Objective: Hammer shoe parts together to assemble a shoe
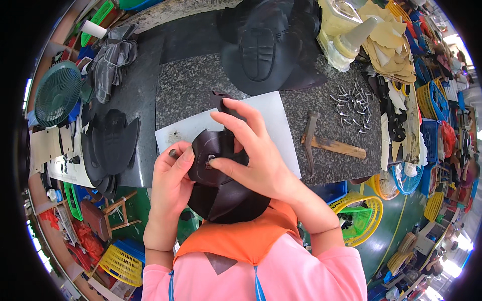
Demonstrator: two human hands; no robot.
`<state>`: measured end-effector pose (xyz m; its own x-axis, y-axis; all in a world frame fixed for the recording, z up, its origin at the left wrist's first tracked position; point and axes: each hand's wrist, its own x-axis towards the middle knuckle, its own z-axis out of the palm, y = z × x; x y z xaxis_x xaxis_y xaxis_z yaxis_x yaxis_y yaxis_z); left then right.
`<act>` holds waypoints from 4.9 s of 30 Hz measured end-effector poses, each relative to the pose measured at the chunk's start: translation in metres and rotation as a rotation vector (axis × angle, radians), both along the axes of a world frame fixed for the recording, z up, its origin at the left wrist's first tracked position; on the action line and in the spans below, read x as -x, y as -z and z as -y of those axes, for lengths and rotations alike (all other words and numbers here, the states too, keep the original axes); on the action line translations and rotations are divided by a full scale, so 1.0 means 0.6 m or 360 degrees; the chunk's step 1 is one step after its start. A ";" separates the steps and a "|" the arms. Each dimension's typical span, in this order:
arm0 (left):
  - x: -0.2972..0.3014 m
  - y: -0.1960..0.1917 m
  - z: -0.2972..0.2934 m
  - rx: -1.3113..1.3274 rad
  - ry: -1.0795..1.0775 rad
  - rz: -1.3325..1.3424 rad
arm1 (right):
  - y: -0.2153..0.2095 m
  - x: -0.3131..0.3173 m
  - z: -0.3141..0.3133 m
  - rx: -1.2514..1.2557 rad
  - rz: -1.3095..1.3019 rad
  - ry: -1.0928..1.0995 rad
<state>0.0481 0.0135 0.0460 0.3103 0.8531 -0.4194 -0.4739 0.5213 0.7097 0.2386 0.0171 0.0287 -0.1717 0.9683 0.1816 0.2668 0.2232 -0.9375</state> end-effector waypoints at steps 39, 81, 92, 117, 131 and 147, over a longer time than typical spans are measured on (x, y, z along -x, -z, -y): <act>0.017 -0.008 -0.151 -0.2095 0.0306 -0.1701 | 0.086 -0.289 -0.006 -0.0038 0.1153 0.1181; 0.012 0.021 0.011 -0.2423 0.0398 -0.1413 | 0.004 -0.022 0.071 0.1373 -0.1224 -0.0513; 0.014 -0.005 0.039 -0.1318 0.0484 -0.1189 | 0.021 0.017 0.091 0.0543 -0.1081 -0.0007; 0.016 0.024 0.017 -0.2106 0.0290 -0.0843 | -0.021 -0.006 0.078 0.1352 -0.1192 -0.0456; 0.007 0.041 0.042 -0.1803 0.0313 -0.1242 | 0.028 0.010 0.080 -0.0095 -0.0276 -0.0230; 0.020 0.004 0.030 -0.0045 0.0407 -0.0270 | 0.016 0.013 0.078 -0.0491 -0.0243 -0.0082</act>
